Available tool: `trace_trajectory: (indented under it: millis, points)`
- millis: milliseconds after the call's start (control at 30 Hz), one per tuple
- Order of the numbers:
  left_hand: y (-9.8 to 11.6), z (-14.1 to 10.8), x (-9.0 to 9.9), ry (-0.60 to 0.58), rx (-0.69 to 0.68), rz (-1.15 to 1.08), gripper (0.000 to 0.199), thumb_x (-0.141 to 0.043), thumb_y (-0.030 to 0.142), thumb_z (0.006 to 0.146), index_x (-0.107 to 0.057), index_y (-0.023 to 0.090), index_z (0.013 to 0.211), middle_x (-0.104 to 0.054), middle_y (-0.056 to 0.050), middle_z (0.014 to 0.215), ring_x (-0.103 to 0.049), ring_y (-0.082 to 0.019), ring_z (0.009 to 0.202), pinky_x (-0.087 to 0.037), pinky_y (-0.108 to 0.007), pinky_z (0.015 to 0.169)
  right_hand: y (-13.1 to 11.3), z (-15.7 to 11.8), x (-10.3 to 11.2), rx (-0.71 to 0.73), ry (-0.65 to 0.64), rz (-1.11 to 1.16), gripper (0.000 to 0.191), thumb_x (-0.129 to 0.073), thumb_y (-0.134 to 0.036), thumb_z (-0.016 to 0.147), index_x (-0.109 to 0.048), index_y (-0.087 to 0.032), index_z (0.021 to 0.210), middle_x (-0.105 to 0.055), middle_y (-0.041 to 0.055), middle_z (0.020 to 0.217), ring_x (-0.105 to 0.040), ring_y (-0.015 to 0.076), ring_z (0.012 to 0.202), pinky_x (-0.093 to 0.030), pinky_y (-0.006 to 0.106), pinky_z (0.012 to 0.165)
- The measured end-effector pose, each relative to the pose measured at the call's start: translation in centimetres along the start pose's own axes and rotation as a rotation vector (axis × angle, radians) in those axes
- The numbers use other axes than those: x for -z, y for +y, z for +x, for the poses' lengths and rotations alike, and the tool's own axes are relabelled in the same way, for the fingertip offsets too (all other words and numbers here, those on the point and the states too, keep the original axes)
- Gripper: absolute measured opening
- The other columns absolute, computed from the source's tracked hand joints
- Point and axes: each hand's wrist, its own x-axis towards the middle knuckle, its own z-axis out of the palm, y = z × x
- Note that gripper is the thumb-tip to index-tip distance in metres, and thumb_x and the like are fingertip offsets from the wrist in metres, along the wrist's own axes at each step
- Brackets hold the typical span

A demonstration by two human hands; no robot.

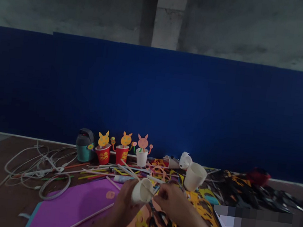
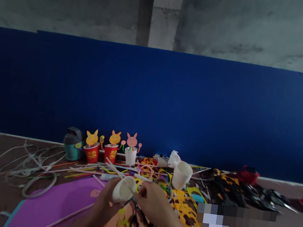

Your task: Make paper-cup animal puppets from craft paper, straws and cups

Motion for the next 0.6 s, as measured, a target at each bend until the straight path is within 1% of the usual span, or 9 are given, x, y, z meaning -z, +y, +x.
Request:
trace_trajectory:
  millis: [67, 100, 167, 300, 433, 500, 533, 567, 600]
  points:
    - [-0.4, -0.6, -0.3, -0.076, -0.166, 0.088, 0.057, -0.062, 0.011, 0.068, -0.052, 0.024, 0.122, -0.061, -0.01, 0.115, -0.056, -0.03, 0.108, -0.046, -0.046, 0.092, -0.1, 0.1, -0.5, -0.021, -0.005, 0.012, 0.015, -0.054, -0.021, 0.073, -0.061, -0.017, 0.059, -0.063, 0.0004, 0.056, -0.054, 0.0131, 0.055, -0.026, 0.023, 0.048]
    - [-0.5, -0.9, -0.4, -0.105, -0.217, 0.115, 0.06, -0.062, 0.01, 0.068, -0.049, 0.026, 0.125, -0.06, -0.01, 0.117, -0.055, -0.03, 0.109, -0.045, -0.046, 0.093, -0.3, 0.1, -0.7, -0.032, -0.001, 0.011, 0.015, -0.053, -0.02, 0.072, -0.061, -0.017, 0.06, -0.064, 0.001, 0.058, -0.054, 0.0133, 0.055, -0.027, 0.023, 0.049]
    - [-0.5, -1.4, -0.6, -0.163, -0.264, 0.148, 0.065, -0.063, 0.011, 0.068, -0.045, 0.028, 0.128, -0.059, -0.009, 0.12, -0.053, -0.031, 0.112, -0.044, -0.046, 0.095, -0.8, 0.2, -1.2, -0.052, 0.021, -0.005, 0.016, -0.051, -0.017, 0.071, -0.063, -0.017, 0.061, -0.066, 0.0026, 0.062, -0.055, 0.0139, 0.057, -0.028, 0.023, 0.05]
    - [-0.3, -1.8, -0.8, -0.246, -0.211, 0.153, 0.065, -0.064, 0.013, 0.069, -0.043, 0.027, 0.129, -0.058, -0.011, 0.118, -0.054, -0.03, 0.109, -0.047, -0.043, 0.09, -1.6, 0.2, -1.8, -0.087, 0.07, -0.048, 0.016, -0.05, -0.014, 0.07, -0.066, -0.017, 0.066, -0.068, 0.0046, 0.067, -0.058, 0.016, 0.063, -0.03, 0.024, 0.054]
    - [-0.3, -1.3, -0.6, -0.202, -0.191, 0.113, 0.064, -0.063, 0.014, 0.071, -0.039, 0.025, 0.13, -0.054, -0.013, 0.123, -0.051, -0.031, 0.114, -0.045, -0.044, 0.093, -1.1, 0.4, -1.1, 0.006, 0.028, 0.036, 0.014, -0.053, -0.019, 0.073, -0.066, -0.018, 0.068, -0.067, 0.002, 0.067, -0.057, 0.0149, 0.063, -0.032, 0.023, 0.056]
    - [0.1, -1.0, -0.4, -0.177, -0.175, 0.083, 0.062, -0.063, 0.014, 0.072, -0.04, 0.025, 0.128, -0.054, -0.012, 0.123, -0.051, -0.031, 0.114, -0.044, -0.043, 0.093, -0.5, 0.7, -0.5, 0.034, 0.066, 0.119, 0.019, -0.051, -0.024, 0.079, -0.064, -0.017, 0.067, -0.063, 0.0008, 0.064, -0.054, 0.0135, 0.06, -0.032, 0.022, 0.055]
    - [0.4, -0.8, -0.3, -0.187, -0.159, 0.068, 0.06, -0.063, 0.015, 0.072, -0.041, 0.024, 0.127, -0.054, -0.011, 0.121, -0.053, -0.03, 0.111, -0.045, -0.041, 0.091, -0.2, 0.9, -0.2, 0.027, 0.105, 0.163, 0.023, -0.049, -0.028, 0.082, -0.062, -0.017, 0.067, -0.06, 0.0001, 0.061, -0.05, 0.0129, 0.058, -0.031, 0.022, 0.053]
    - [0.7, -0.7, -0.2, -0.212, -0.152, 0.055, 0.057, -0.063, 0.015, 0.072, -0.043, 0.024, 0.125, -0.056, -0.011, 0.117, -0.055, -0.029, 0.107, -0.047, -0.039, 0.088, 0.0, 1.1, -0.1, 0.017, 0.14, 0.206, 0.029, -0.046, -0.033, 0.085, -0.06, -0.017, 0.066, -0.055, -0.0008, 0.058, -0.047, 0.0122, 0.055, -0.029, 0.023, 0.052]
    - [1.2, -0.6, 0.0, -0.27, -0.138, 0.045, 0.053, -0.062, 0.016, 0.073, -0.045, 0.024, 0.123, -0.057, -0.01, 0.113, -0.056, -0.027, 0.102, -0.048, -0.037, 0.084, 0.2, 1.3, -0.1, 0.011, 0.15, 0.252, 0.034, -0.044, -0.038, 0.087, -0.058, -0.017, 0.064, -0.049, -0.0022, 0.055, -0.042, 0.0115, 0.053, -0.027, 0.023, 0.05]
